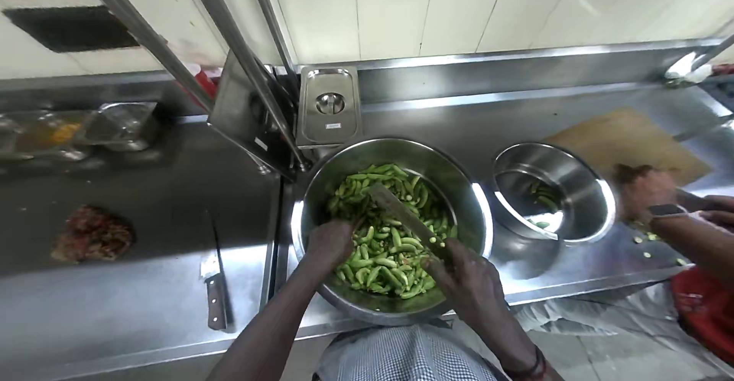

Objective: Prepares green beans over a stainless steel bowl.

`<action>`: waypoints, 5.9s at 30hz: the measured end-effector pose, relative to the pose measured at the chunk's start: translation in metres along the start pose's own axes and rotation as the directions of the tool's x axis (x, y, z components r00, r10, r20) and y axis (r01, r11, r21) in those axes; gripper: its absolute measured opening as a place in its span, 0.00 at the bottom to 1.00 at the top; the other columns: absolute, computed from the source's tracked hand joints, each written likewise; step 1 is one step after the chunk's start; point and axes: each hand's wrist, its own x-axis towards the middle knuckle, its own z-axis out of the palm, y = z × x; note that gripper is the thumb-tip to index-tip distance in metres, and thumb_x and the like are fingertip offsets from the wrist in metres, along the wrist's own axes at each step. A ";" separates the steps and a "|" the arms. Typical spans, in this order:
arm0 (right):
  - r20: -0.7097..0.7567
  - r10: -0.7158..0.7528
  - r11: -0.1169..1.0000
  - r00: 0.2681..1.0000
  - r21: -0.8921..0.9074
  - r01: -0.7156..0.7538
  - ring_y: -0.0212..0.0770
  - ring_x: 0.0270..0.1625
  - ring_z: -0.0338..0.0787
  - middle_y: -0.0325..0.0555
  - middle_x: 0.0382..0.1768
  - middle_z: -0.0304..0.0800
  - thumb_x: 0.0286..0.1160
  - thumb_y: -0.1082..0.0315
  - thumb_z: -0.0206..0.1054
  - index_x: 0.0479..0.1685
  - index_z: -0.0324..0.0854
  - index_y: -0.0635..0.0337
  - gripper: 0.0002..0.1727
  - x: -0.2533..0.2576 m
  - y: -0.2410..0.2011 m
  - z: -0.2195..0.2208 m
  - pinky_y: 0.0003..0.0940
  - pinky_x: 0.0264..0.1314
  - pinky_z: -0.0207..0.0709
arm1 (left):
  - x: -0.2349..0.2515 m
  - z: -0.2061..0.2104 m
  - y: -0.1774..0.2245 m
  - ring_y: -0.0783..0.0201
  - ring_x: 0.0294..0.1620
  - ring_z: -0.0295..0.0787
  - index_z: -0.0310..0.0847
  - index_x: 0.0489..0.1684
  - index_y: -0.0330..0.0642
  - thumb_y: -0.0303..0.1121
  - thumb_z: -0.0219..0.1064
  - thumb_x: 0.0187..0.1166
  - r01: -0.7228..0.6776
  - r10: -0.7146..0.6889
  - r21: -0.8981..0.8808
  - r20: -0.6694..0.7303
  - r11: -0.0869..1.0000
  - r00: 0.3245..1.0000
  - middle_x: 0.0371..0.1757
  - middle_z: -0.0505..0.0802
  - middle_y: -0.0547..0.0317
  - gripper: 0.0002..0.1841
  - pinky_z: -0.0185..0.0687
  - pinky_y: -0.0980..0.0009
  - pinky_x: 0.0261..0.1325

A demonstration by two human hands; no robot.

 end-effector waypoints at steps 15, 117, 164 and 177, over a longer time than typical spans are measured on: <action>0.048 0.023 0.995 0.999 0.091 -0.027 0.37 0.28 0.84 0.34 0.26 0.82 0.76 0.34 0.61 0.40 0.84 0.48 0.26 0.006 0.001 0.002 0.42 0.31 0.80 | 0.019 0.017 0.005 0.37 0.62 0.87 0.83 0.62 0.38 0.40 0.73 0.75 -0.100 0.064 0.154 0.226 0.983 0.972 0.59 0.90 0.38 0.21 0.80 0.35 0.62; 0.241 0.001 0.917 0.971 0.386 -0.096 0.30 0.28 0.85 0.32 0.25 0.84 0.60 0.37 0.78 0.39 0.84 0.49 0.26 0.003 0.001 -0.003 0.36 0.33 0.83 | -0.070 0.011 0.041 0.72 0.47 0.89 0.92 0.49 0.47 0.34 0.69 0.81 -0.496 0.509 -0.743 -0.242 0.450 0.826 0.60 0.91 0.65 0.08 0.89 0.72 0.51; 0.270 -0.206 0.822 0.941 0.570 0.016 0.27 0.25 0.82 0.31 0.24 0.83 0.78 0.46 0.69 0.41 0.86 0.51 0.18 0.004 -0.002 0.004 0.27 0.29 0.79 | -0.092 0.015 0.048 0.64 0.28 0.88 0.85 0.51 0.39 0.29 0.57 0.87 -0.035 0.210 -0.957 -0.099 -0.288 0.973 0.37 0.91 0.47 0.10 0.88 0.70 0.30; 0.287 -0.213 0.835 0.934 0.550 0.022 0.25 0.28 0.85 0.29 0.26 0.86 0.66 0.42 0.78 0.39 0.85 0.50 0.22 0.004 -0.008 0.004 0.27 0.32 0.82 | -0.094 0.018 0.048 0.63 0.31 0.90 0.87 0.48 0.38 0.17 0.67 0.75 -0.030 0.293 -0.955 -0.120 -0.295 0.948 0.39 0.93 0.45 0.10 0.90 0.68 0.36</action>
